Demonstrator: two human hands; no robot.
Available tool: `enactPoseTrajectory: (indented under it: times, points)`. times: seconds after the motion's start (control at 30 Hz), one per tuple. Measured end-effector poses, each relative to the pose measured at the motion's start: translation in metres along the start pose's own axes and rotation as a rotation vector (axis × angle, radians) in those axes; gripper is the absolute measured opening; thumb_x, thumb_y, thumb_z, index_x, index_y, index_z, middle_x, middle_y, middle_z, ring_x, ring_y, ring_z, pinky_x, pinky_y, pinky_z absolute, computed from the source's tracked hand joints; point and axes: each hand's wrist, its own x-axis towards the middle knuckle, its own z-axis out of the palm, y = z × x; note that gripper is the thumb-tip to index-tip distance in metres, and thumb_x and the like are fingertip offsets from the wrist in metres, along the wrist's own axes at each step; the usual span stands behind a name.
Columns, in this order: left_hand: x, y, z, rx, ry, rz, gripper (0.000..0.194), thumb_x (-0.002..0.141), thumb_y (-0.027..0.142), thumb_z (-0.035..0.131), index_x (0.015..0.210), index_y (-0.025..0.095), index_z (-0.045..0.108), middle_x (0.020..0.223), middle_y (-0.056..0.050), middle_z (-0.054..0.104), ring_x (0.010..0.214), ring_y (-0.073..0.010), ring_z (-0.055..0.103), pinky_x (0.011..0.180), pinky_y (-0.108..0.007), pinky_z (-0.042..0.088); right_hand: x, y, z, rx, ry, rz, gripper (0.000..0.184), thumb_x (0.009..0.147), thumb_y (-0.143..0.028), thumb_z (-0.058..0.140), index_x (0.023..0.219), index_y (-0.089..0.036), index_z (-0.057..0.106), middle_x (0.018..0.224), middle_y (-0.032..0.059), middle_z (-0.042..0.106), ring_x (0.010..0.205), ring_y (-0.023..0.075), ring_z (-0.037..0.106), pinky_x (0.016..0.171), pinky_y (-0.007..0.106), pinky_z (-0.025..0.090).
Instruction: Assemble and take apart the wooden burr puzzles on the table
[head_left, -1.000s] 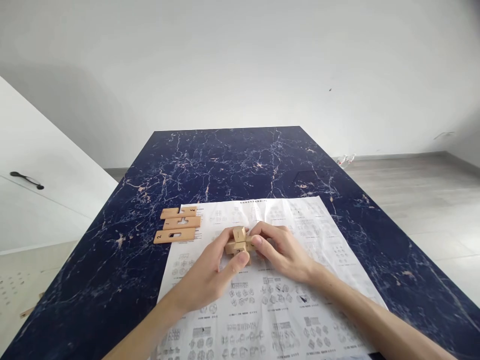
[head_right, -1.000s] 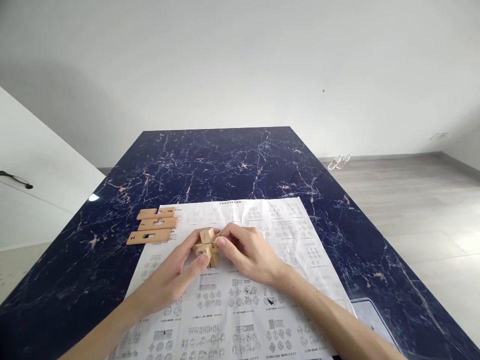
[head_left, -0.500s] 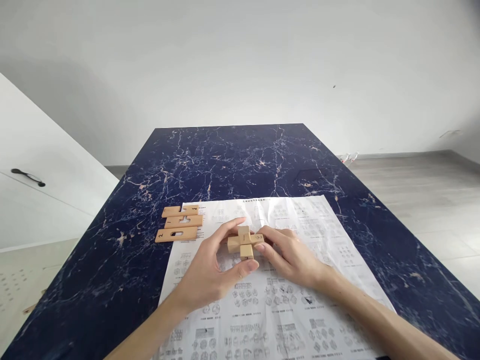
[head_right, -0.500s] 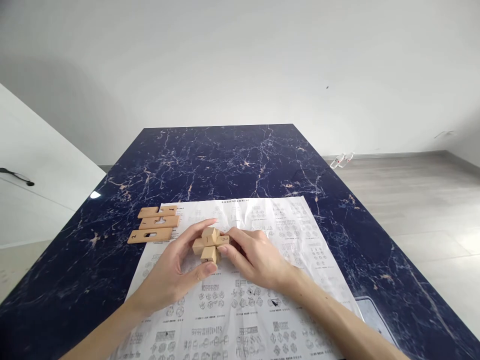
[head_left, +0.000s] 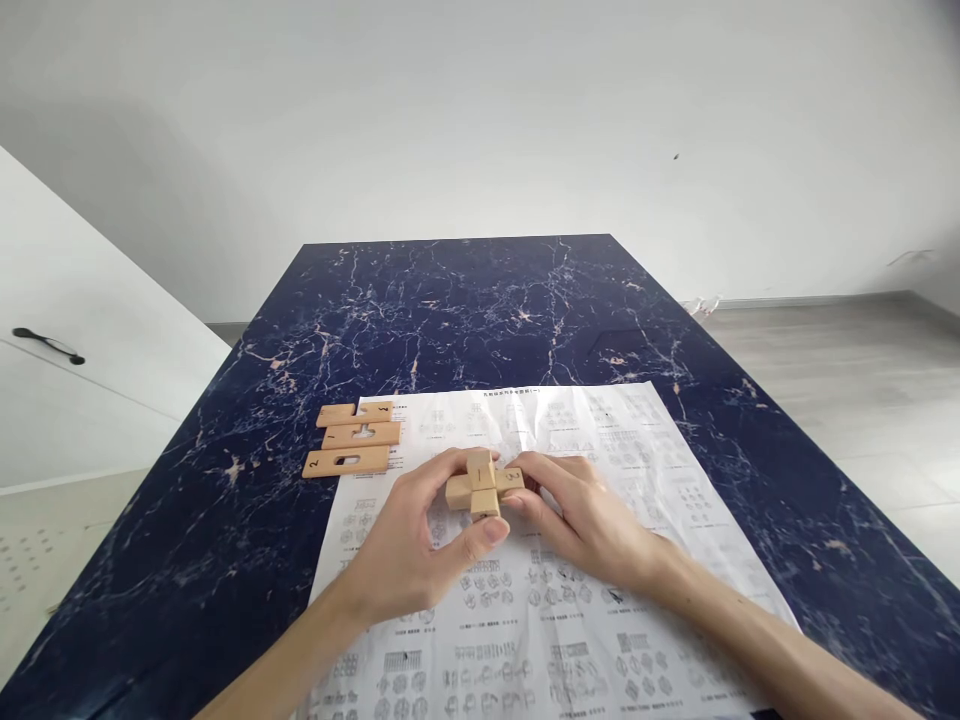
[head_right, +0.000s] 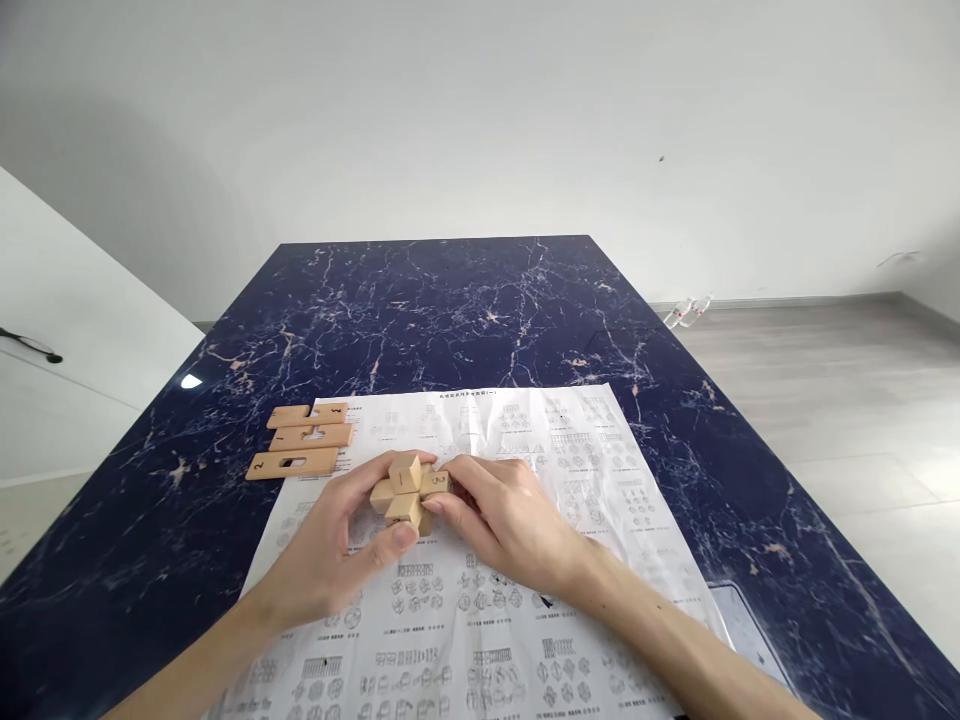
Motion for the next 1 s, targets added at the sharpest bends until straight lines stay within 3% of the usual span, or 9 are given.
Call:
enactPoseTrajectory:
  times: [0.2,0.5,0.67,0.83,1.0]
  points:
    - [0.000,0.003,-0.002,-0.018,-0.044,0.006,0.028,0.102,0.046,0.066,0.118,0.023,0.069,0.107,-0.007,0.076,0.097,-0.0259,0.071,0.092,-0.043,0.058,0.000,-0.003,-0.001,-0.022,0.007,-0.028,0.030,0.113,-0.039,0.045,0.088,-0.024,0.051,0.071,-0.0014,0.056,0.058,0.0142,0.045,0.057,0.032,0.035]
    - [-0.002,0.002,-0.002,-0.056,-0.074,-0.031,0.033,0.103,0.050,0.066,0.118,0.020,0.068,0.113,-0.009,0.076,0.102,-0.0261,0.072,0.091,-0.041,0.058,-0.002,0.000,0.002,-0.040,0.033,-0.077,0.030,0.114,-0.037,0.044,0.089,-0.023,0.053,0.072,-0.0010,0.058,0.058,0.0134,0.047,0.056,0.029,0.036]
    - [-0.004,-0.001,0.002,-0.109,-0.068,-0.043,0.034,0.106,0.048,0.066,0.130,0.024,0.068,0.123,-0.008,0.075,0.112,-0.0268,0.071,0.101,-0.044,0.057,0.000,0.000,0.003,-0.031,0.071,-0.079,0.031,0.113,-0.034,0.046,0.084,-0.023,0.049,0.067,-0.0034,0.054,0.055,0.0116,0.044,0.054,0.027,0.035]
    - [-0.007,-0.007,0.004,-0.077,0.003,-0.039,0.064,0.099,0.047,0.078,0.157,0.035,0.052,0.152,-0.009,0.064,0.131,-0.0332,0.066,0.116,-0.056,0.051,0.000,-0.004,0.003,0.039,0.082,-0.056,0.034,0.113,-0.037,0.045,0.082,-0.023,0.047,0.065,-0.0045,0.049,0.052,0.0108,0.041,0.050,0.027,0.032]
    - [-0.009,-0.009,0.005,-0.040,0.013,0.014,0.068,0.098,0.045,0.078,0.160,0.037,0.049,0.161,-0.010,0.058,0.139,-0.0363,0.062,0.122,-0.062,0.045,-0.001,-0.008,0.005,0.078,0.111,-0.056,0.034,0.113,-0.038,0.047,0.083,-0.023,0.049,0.065,-0.0047,0.049,0.053,0.0106,0.041,0.051,0.027,0.031]
